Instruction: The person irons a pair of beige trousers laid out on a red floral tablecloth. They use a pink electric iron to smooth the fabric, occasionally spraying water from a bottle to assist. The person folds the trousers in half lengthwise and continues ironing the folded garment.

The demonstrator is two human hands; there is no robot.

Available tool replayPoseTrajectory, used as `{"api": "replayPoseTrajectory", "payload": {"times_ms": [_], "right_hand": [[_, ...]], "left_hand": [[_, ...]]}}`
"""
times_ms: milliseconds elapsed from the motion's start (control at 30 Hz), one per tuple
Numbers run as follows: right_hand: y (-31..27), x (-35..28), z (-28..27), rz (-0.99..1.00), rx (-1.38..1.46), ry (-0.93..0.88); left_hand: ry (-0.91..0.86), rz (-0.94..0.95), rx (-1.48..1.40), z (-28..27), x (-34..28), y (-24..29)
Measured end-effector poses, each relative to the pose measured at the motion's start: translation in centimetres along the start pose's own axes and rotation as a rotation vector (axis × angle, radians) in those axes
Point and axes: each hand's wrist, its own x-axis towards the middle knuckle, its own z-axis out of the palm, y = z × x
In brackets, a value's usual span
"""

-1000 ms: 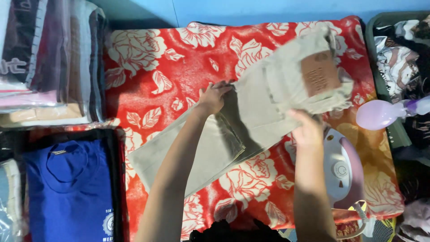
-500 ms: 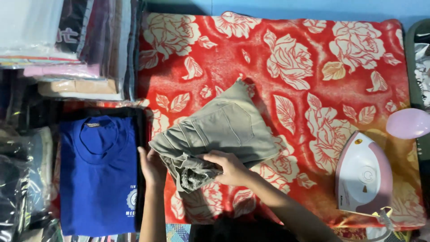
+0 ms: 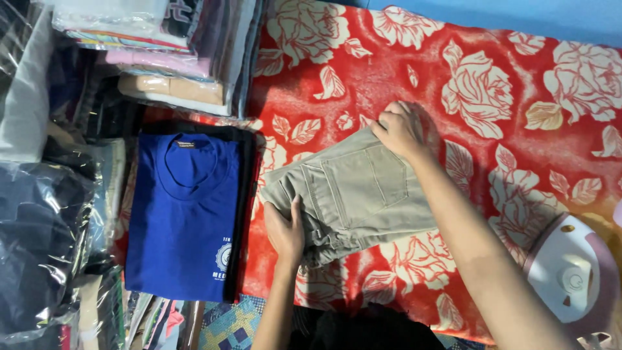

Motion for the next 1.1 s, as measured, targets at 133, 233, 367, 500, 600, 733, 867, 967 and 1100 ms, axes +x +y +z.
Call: {"api": "replayPoseTrajectory", "payload": {"times_ms": [133,233,367,500,600,733,867,967,1100], "right_hand": [[-0.3,-0.4,0.4,0.398,-0.102,0.113],[-2.5,0.2,-4.0,0.697,-0.071,-0.125],[-1.8,0.1,-5.9,0.897,0.210,-0.298],[0.8,-3.6,-7.9,1.045,0.314,-0.209],[1.6,-7.7,-13.5,1.104,0.179,-0.064],[5.8,-13.5,-13.0,1.128,0.152,0.138],[7.5,-17.8,-10.2,0.719,-0.075,0.477],[1.4,-14.2,-13.6,0.516,-0.183,0.417],[-0.4,-15.5,-9.8,0.683,-0.093,-0.150]], "left_hand": [[0.100,0.035,0.174,-0.9,0.3,0.3],[-0.084,-0.064,0.192,-1.7,0.6,0.9],[-0.263,-0.133,-0.018,-1.7,1.2,1.1],[-0.343,-0.075,-0.100,-1.2,3.5,1.9],[-0.401,0.093,-0.149,1.0,4.9,4.4],[-0.429,0.318,-0.052,7.3,6.1,6.5],[-0.461,0.307,0.164,9.9,6.5,5.4],[-0.450,0.307,0.169,9.5,6.3,5.9],[-0.442,0.321,0.217,10.5,6.2,4.2]]}}
